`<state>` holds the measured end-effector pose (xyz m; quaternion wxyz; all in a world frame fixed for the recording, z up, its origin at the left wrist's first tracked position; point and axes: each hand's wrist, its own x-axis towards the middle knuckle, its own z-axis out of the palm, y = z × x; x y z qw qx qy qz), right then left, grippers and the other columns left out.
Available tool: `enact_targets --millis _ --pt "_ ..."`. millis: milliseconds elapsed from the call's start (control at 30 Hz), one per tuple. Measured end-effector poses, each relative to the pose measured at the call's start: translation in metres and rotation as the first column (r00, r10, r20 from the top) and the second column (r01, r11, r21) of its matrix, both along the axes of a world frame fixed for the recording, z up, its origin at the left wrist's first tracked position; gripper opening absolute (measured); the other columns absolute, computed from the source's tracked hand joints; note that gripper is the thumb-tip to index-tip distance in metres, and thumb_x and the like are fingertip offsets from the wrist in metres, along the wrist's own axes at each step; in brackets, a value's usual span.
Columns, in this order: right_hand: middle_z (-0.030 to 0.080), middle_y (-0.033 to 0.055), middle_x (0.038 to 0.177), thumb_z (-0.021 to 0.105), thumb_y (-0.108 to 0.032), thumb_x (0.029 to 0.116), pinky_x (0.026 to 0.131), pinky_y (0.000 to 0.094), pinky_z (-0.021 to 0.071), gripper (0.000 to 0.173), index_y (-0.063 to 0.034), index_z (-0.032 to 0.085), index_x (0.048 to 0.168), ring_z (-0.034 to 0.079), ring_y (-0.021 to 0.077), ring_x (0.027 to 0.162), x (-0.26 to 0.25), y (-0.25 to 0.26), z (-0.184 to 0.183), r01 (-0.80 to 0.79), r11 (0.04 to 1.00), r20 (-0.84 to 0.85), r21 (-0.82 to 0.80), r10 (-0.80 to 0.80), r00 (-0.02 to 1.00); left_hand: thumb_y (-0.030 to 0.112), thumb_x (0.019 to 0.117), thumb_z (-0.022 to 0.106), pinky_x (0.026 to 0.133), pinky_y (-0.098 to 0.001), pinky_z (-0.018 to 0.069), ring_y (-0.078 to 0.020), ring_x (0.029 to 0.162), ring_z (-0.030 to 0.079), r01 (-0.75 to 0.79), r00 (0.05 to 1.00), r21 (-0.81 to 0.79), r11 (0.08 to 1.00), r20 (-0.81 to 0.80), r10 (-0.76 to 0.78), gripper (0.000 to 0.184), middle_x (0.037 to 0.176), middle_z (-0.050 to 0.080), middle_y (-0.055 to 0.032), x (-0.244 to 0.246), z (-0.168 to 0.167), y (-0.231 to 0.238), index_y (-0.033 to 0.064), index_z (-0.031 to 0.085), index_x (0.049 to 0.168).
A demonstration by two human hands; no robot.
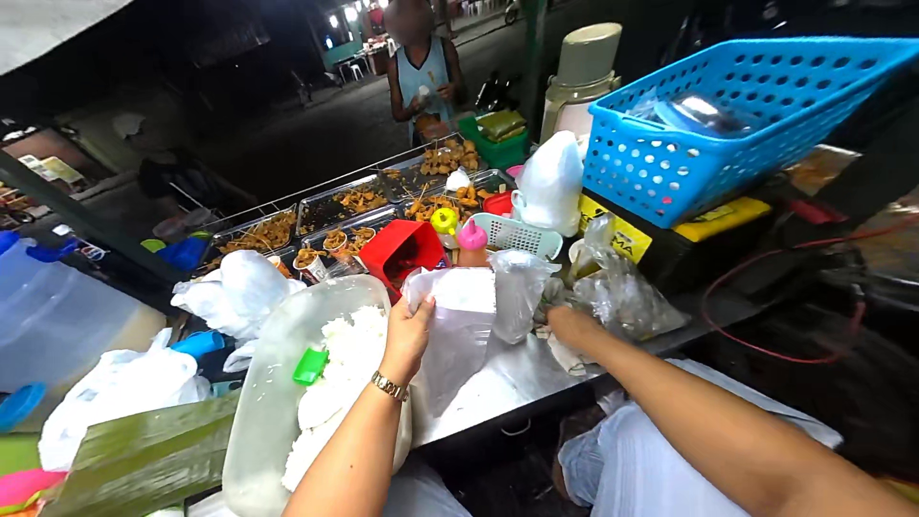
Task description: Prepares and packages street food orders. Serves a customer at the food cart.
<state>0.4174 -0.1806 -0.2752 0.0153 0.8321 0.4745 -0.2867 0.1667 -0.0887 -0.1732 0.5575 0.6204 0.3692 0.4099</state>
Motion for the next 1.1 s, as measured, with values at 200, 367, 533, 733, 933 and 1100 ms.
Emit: enact_targets --millis 200,367,533,733,933,1100 --pt "0.044 0.0365 0.148 0.094 -0.036 0.0721 0.114 0.0635 0.0359 0.108 0.0101 0.037 0.151 0.045 0.0491 0.138 0.008 0.005 0.012 0.147 0.894 -0.304 0.423 -0.013 0.952 0.001 0.1028 0.053 0.084 -0.0264 0.0576 -0.0071 0.088 0.068 0.067 0.998 0.033 0.997 -0.022 -0.066 0.016 0.096 0.070 -0.0071 -0.001 0.004 -0.005 -0.0068 0.062 0.114" --pt "0.061 0.0299 0.134 0.084 -0.035 0.0844 0.111 0.0599 0.0417 0.076 0.0086 0.054 0.139 0.056 0.0423 0.130 -0.017 0.022 -0.021 0.299 0.792 -0.445 0.532 -0.039 0.894 0.003 0.1010 0.056 0.085 -0.0259 0.0571 -0.0048 0.088 0.068 0.217 0.974 0.089 0.972 -0.083 -0.210 0.016 0.095 0.071 -0.0032 0.000 -0.003 -0.012 -0.0044 0.066 0.111" --pt "0.063 0.0304 0.129 0.082 -0.029 0.0864 0.110 0.0560 0.0441 0.068 0.0126 0.056 0.133 0.060 0.0394 0.125 -0.047 0.019 -0.017 0.324 0.749 -0.510 0.577 0.021 0.860 -0.001 0.0909 0.070 0.088 -0.0259 0.0588 -0.0058 0.091 0.070 0.349 0.937 0.067 0.935 -0.056 -0.346 0.018 0.097 0.074 -0.0019 0.002 -0.004 -0.025 -0.0032 0.068 0.109" --pt "0.065 0.0309 0.123 0.059 -0.030 0.1053 0.103 0.0619 0.0462 0.045 0.0077 0.062 0.131 0.064 0.0443 0.115 -0.011 0.002 0.042 -0.020 0.888 -0.354 0.459 0.203 0.913 0.000 0.0894 0.072 0.081 -0.0224 0.0575 -0.0024 0.083 0.068 0.179 0.982 0.149 0.973 -0.089 -0.167 0.007 0.085 0.072 0.0019 0.006 -0.007 -0.030 0.0018 0.069 0.096" --pt "0.069 0.0110 0.110 0.074 -0.034 0.0910 0.082 0.0296 0.0557 0.052 0.0020 0.063 0.127 0.066 0.0116 0.092 -0.055 -0.038 0.076 0.228 0.586 -0.497 0.778 0.351 0.794 0.002 0.0907 0.066 0.089 -0.0224 0.0558 -0.0036 0.093 0.067 0.066 0.998 0.281 0.957 -0.037 -0.058 0.012 0.097 0.071 -0.0044 0.015 -0.017 -0.040 -0.0031 0.070 0.101" --pt "0.073 0.0111 0.093 0.068 -0.017 0.0952 0.078 0.0224 0.0538 0.019 0.0004 0.076 0.095 0.066 0.0093 0.083 -0.065 -0.033 0.060 0.118 0.340 -0.233 0.933 0.322 0.917 -0.004 0.0848 0.073 0.088 -0.0240 0.0579 -0.0061 0.095 0.069 0.243 0.960 0.237 0.941 0.084 -0.269 0.021 0.103 0.072 -0.0037 0.011 -0.017 -0.043 -0.0034 0.066 0.105"
